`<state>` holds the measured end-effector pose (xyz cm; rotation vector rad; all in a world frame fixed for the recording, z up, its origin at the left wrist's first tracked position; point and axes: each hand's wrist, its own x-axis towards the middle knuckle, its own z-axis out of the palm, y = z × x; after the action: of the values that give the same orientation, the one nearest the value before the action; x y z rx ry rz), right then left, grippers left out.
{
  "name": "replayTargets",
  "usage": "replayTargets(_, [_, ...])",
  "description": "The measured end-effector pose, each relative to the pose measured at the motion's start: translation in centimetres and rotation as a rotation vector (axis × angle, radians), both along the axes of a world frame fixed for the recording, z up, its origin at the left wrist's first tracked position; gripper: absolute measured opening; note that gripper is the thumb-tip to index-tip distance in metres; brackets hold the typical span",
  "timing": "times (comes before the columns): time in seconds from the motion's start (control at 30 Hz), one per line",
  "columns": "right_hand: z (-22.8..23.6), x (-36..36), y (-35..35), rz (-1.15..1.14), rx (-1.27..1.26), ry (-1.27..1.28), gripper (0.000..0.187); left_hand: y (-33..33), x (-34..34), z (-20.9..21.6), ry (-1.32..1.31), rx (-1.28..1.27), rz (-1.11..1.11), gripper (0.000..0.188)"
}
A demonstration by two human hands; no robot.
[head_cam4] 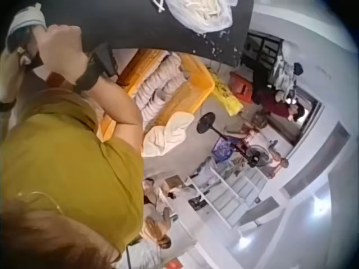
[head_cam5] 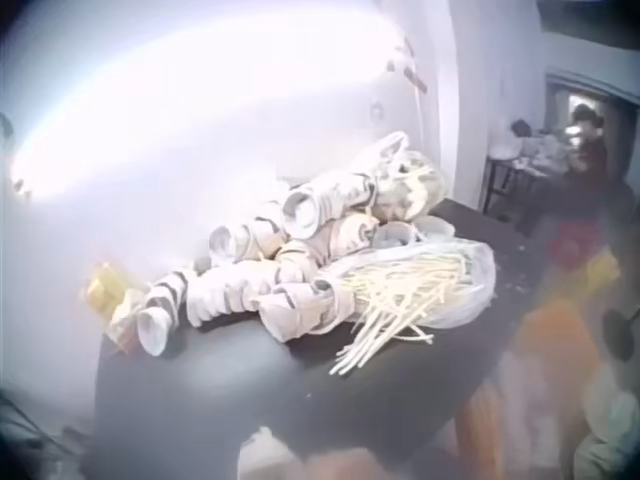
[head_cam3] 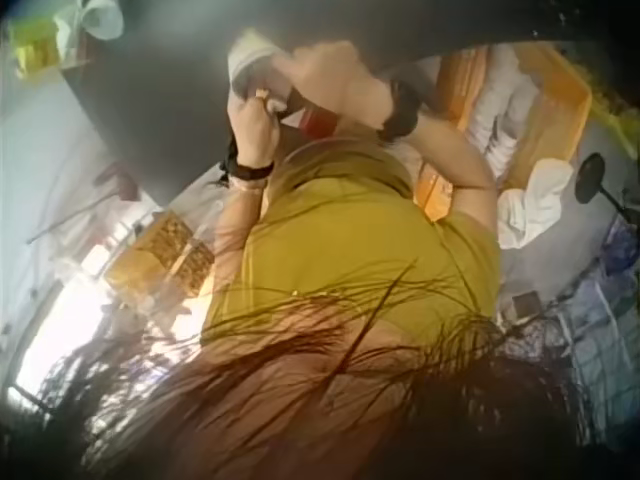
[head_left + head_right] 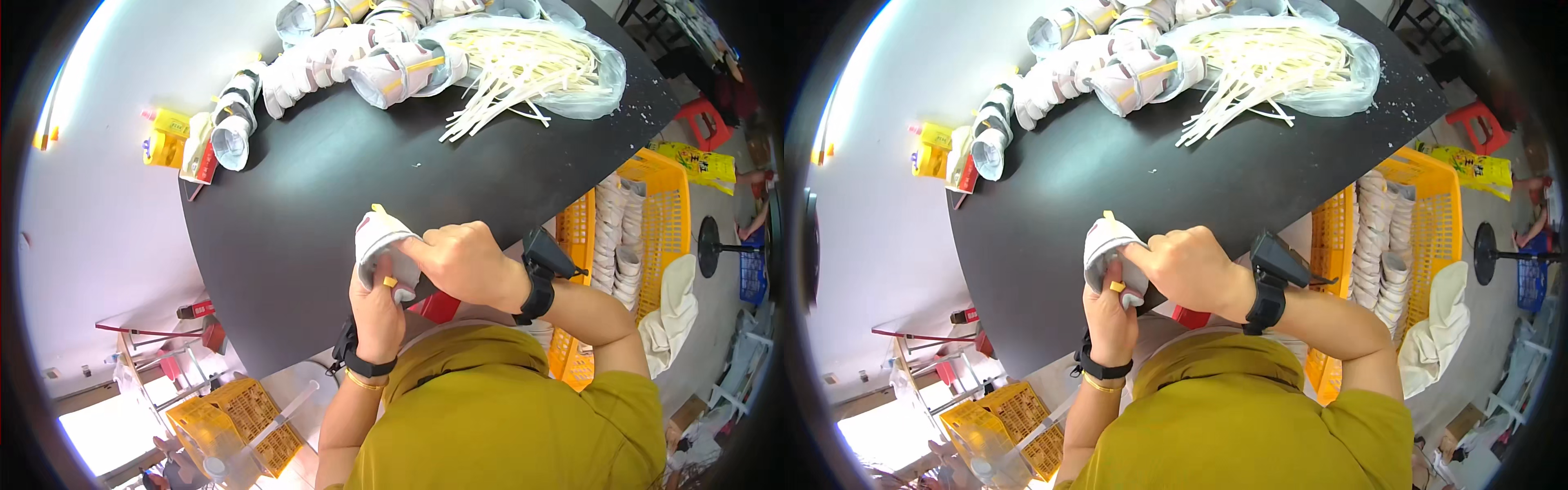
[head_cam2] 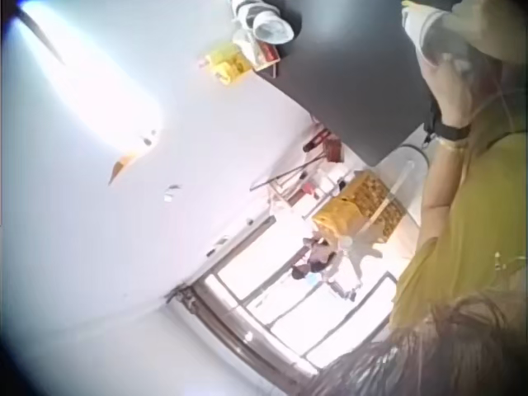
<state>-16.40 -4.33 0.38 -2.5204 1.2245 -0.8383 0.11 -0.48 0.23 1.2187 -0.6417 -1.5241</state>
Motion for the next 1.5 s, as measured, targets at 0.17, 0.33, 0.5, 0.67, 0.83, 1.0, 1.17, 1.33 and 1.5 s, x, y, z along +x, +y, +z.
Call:
replayTargets(0.17, [0.2,0.8,-0.1,0.002,0.305,-0.426,0.021,0.2,0.1,-0.9,-0.041,0.009,0.071,0.022])
replayTargets(0.33, [1.1,0.8,-0.6,-0.007,0.666,-0.603,0.02,-0.4,0.2,-0.9,-0.075,0.016,0.065,0.021])
replayTargets(0.5, [0.4,1.1,0.0,-0.031,0.505,-0.541,0.022,-1.0,-0.4,-0.7,-0.15,-0.035,0.113,0.015])
replayTargets(0.67, [-0.4,1.5,0.7,-0.072,0.441,-0.596,0.022,-1.3,-0.5,-0.8,-0.182,-0.061,0.108,0.015])
replayTargets(0.83, [-1.2,1.6,0.8,-0.07,0.44,-0.722,0.025,-1.2,-0.4,-0.9,-0.241,-0.065,0.081,0.015])
replayTargets(1.0, [-1.1,1.9,1.4,-0.032,0.338,-0.654,0.027,-1.2,-0.3,-0.7,-0.241,-0.102,0.11,0.015])
replayTargets(1.17, [-0.9,1.6,1.5,-0.035,0.3,-0.556,0.025,-1.3,-0.2,-0.1,-0.268,-0.034,0.05,0.022])
replayTargets(1.33, [-1.2,-0.5,0.5,0.018,0.256,-0.197,0.025,-0.4,1.3,1.7,0.01,0.049,-0.097,0.038])
replayTargets(1.5, [2.2,-2.6,3.1,0.095,0.099,-0.152,0.023,-0.9,2.6,1.6,0.091,0.087,0.115,0.038])
